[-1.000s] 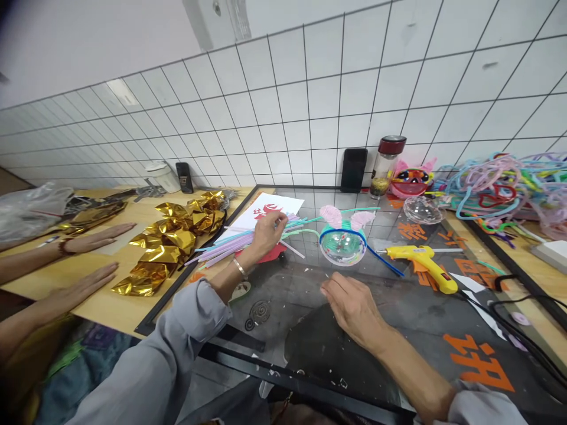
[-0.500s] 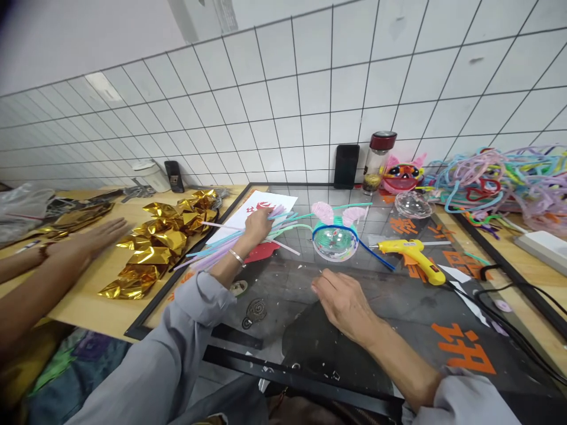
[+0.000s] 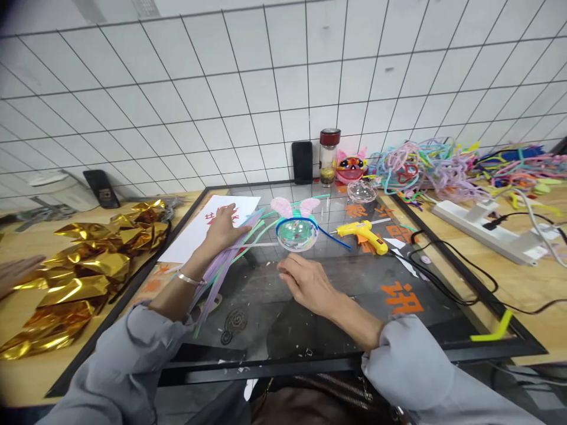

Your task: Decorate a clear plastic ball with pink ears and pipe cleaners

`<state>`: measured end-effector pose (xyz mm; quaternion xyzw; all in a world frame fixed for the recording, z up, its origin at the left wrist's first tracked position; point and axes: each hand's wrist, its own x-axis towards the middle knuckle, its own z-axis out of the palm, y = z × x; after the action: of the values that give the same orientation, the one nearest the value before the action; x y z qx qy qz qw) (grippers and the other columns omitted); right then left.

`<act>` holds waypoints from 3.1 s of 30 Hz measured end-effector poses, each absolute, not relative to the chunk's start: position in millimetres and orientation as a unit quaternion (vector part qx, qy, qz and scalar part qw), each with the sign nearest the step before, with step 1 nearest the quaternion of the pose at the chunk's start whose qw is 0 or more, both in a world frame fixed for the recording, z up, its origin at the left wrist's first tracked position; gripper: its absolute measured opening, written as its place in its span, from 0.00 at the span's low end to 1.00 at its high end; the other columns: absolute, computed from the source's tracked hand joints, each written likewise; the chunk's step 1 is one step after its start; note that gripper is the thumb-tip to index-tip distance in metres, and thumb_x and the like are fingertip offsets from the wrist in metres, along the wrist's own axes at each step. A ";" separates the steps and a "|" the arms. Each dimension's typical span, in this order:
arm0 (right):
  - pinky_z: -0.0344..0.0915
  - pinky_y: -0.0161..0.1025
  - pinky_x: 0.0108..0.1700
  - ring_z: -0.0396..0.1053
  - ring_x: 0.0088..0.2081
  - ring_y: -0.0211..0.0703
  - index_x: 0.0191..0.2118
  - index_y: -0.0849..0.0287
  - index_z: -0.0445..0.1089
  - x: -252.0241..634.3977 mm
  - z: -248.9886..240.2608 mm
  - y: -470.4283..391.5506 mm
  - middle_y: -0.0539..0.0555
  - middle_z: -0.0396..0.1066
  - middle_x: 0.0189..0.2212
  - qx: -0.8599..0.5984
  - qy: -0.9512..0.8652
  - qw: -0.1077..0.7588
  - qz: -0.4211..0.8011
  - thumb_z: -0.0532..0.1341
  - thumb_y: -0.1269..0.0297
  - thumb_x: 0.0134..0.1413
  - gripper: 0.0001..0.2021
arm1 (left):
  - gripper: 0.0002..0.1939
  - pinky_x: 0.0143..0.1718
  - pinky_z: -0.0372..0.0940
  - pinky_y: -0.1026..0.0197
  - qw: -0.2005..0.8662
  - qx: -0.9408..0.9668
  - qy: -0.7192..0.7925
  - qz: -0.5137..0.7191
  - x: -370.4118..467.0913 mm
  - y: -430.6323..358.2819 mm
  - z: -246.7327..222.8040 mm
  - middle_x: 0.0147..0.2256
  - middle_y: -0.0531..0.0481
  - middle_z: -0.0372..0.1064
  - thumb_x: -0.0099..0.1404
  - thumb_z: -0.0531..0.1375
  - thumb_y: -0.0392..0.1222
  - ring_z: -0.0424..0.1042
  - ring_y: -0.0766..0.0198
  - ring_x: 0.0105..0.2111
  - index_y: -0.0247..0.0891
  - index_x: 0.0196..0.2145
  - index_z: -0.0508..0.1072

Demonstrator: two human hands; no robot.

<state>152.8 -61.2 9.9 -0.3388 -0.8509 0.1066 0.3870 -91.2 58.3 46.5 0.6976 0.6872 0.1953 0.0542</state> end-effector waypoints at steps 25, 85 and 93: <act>0.58 0.35 0.34 0.61 0.30 0.37 0.33 0.56 0.60 123.1 3.8 -56.4 0.49 0.61 0.29 -0.320 -0.829 0.397 0.231 0.52 0.72 0.64 0.08 | 0.23 0.45 0.68 0.56 -0.056 0.758 0.627 0.168 -84.6 11.3 20.9 0.50 0.42 0.70 0.63 0.56 0.27 0.71 0.52 0.50 0.40 0.54 0.71; 0.53 0.37 0.30 0.65 0.25 0.38 0.34 0.59 0.74 149.6 32.5 -47.4 0.53 0.74 0.26 -0.467 -0.763 0.403 -0.192 0.55 0.68 0.66 0.11 | 0.18 0.49 0.64 0.48 -0.154 0.743 0.601 0.253 -93.9 2.9 38.7 0.54 0.36 0.67 0.64 0.62 0.42 0.65 0.45 0.52 0.38 0.52 0.73; 0.61 0.36 0.32 0.70 0.31 0.40 0.36 0.57 0.73 156.0 37.6 -46.7 0.56 0.74 0.34 -0.487 -0.726 0.463 -0.145 0.57 0.68 0.65 0.08 | 0.14 0.44 0.62 0.53 -0.166 0.767 0.516 0.342 -86.5 -7.1 42.6 0.42 0.41 0.74 0.70 0.57 0.48 0.69 0.53 0.43 0.39 0.46 0.76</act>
<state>156.0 -46.7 37.6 -0.4875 -0.7262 -0.1448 0.4626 -86.5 -7.1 42.6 0.7674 0.5162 0.3422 -0.1660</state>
